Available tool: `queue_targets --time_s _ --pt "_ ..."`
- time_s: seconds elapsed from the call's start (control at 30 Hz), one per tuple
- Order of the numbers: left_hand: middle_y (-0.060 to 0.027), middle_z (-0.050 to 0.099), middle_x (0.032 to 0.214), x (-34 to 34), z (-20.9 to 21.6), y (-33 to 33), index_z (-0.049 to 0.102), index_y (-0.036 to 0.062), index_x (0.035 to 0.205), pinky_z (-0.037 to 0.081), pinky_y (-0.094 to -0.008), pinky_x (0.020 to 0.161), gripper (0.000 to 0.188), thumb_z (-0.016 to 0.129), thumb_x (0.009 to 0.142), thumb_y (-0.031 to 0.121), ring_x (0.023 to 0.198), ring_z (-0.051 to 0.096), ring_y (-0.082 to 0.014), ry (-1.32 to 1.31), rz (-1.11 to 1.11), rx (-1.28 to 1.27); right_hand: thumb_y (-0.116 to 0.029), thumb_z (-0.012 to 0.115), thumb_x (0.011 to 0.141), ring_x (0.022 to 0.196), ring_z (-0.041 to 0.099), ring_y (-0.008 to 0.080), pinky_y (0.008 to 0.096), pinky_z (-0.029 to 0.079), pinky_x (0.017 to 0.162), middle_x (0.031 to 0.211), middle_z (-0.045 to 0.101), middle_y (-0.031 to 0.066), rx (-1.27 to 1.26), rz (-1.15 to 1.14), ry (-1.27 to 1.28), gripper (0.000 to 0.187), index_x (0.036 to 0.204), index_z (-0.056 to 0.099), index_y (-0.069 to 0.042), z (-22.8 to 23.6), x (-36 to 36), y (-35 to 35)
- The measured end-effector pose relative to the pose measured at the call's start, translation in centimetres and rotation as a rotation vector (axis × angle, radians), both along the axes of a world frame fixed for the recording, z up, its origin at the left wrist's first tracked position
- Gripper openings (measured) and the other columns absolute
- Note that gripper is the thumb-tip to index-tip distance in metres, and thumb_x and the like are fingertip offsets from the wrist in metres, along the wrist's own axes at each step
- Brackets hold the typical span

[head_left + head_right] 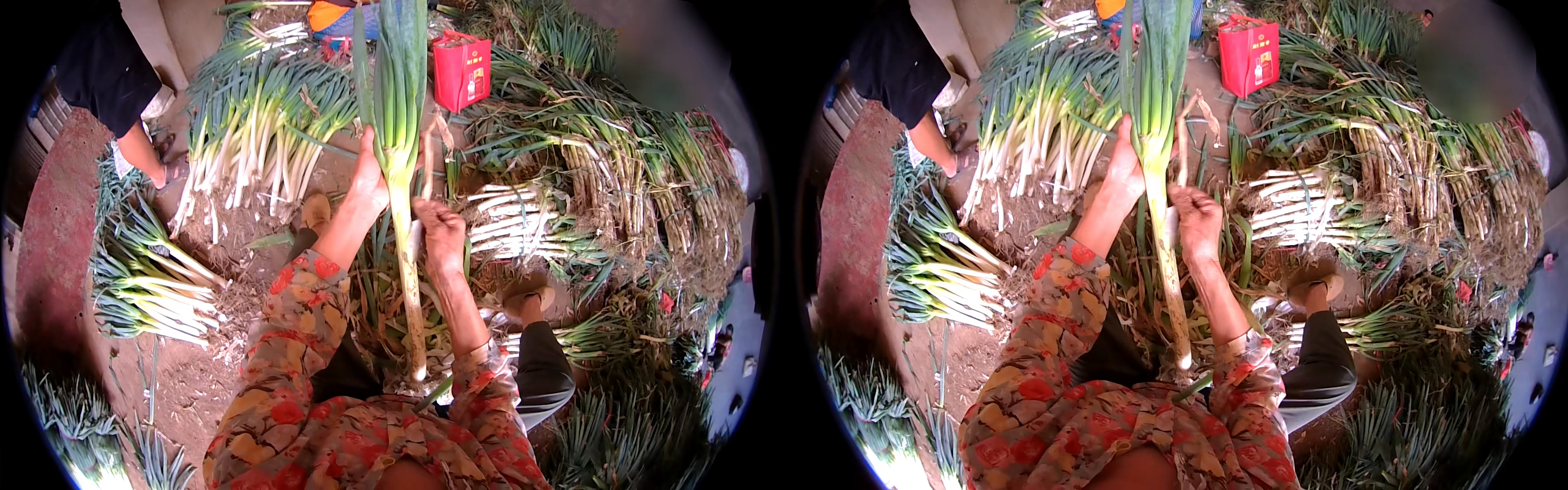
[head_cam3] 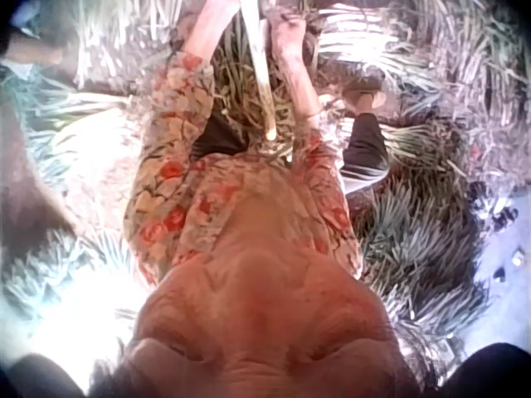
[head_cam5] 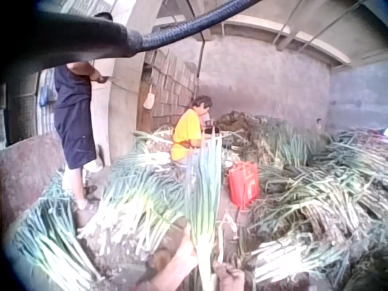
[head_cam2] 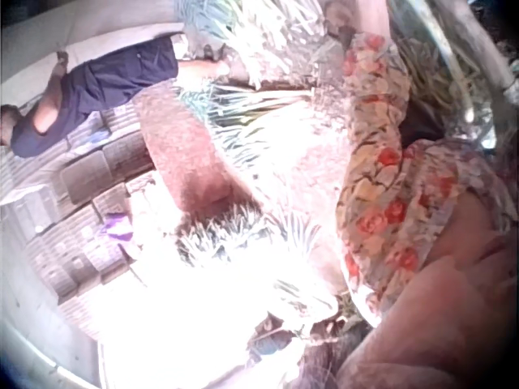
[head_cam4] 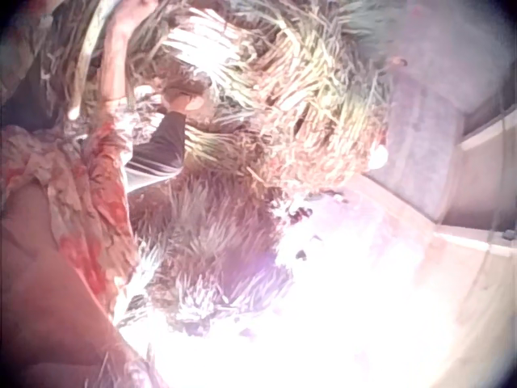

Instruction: The person sorts and cleans leeks by hand, removing outer layers and dead leaves, and then bundles them together using ties.

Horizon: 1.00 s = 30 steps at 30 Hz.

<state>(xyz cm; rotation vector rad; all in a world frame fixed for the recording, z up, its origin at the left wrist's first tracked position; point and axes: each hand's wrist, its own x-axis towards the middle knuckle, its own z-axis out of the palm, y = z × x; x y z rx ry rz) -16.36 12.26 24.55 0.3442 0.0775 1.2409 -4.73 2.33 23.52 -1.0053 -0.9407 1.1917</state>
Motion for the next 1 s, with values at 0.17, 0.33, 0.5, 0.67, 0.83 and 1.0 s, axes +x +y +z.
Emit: queue_targets --time_s 0.17,0.33,0.5,0.67,0.83,1.0 --pt "-0.0175 0.062 0.096 -2.3 0.6 1.0 0.052 -0.0017 0.109 0.050 -0.0388 0.074 0.073 0.012 0.091 0.056 0.084 0.061 -0.0264 0.246 0.134 -0.045 -0.018 0.055 0.088 0.044 0.044 0.0064 0.0211 0.037 0.038 0.053 0.049 -0.0016 -0.032 0.048 0.322 0.017 0.077 0.064 -0.007 0.7 5.7 -5.5" --pt "-0.0147 0.061 0.099 -2.6 0.7 1.5 0.051 0.0009 0.111 0.050 -0.0374 0.068 0.068 0.015 0.091 0.055 0.082 0.061 -0.0258 0.122 0.045 0.055 -0.017 0.060 0.083 0.067 0.061 0.0157 0.0236 0.045 0.051 0.080 0.064 0.0099 0.274 0.061 -1.298 0.017 0.096 0.063 -0.006 -8.6 15.0 -12.3" --pt "-0.0146 0.060 0.098 -1.0 0.1 0.0 0.051 0.0016 0.113 0.049 -0.0362 0.065 0.068 0.018 0.090 0.056 0.079 0.059 -0.0255 0.120 0.026 0.003 -0.010 0.066 0.076 0.085 0.061 0.0260 0.0353 0.052 0.069 0.096 0.062 0.0146 0.260 0.026 -0.976 0.022 0.097 0.061 -0.002 0.4 6.7 -8.1" --pt "-0.0150 0.061 0.094 1.0 -0.1 -0.7 0.052 0.0021 0.114 0.049 -0.0358 0.060 0.068 0.021 0.089 0.058 0.078 0.060 -0.0251 0.161 0.010 0.037 -0.004 0.068 0.070 0.083 0.056 0.0267 0.0372 0.048 0.071 0.083 0.058 0.0117 0.309 0.045 -0.834 0.022 0.088 0.057 -0.002 2.5 1.4 -3.3" --pt "-0.0148 0.061 0.090 2.4 0.6 -0.9 0.052 0.0004 0.110 0.050 -0.0332 0.058 0.064 0.022 0.091 0.053 0.072 0.060 -0.0233 0.256 0.063 -0.013 0.000 0.065 0.072 0.078 0.054 0.0229 0.0335 0.045 0.072 0.078 0.054 0.0094 0.586 0.019 -0.999 0.016 0.078 0.051 -0.002 1.4 2.4 -3.4" --pt "-0.0139 0.059 0.079 -0.1 1.9 -0.1 0.055 0.0014 0.099 0.051 -0.0292 0.052 0.058 0.020 0.093 0.047 0.067 0.058 -0.0208 0.225 0.172 -0.090 -0.008 0.057 0.085 0.055 0.046 0.0094 0.0231 0.039 0.050 0.064 0.050 0.0021 0.005 0.242 -0.152 0.013 0.078 0.046 -0.004 -1.1 6.2 -12.0"
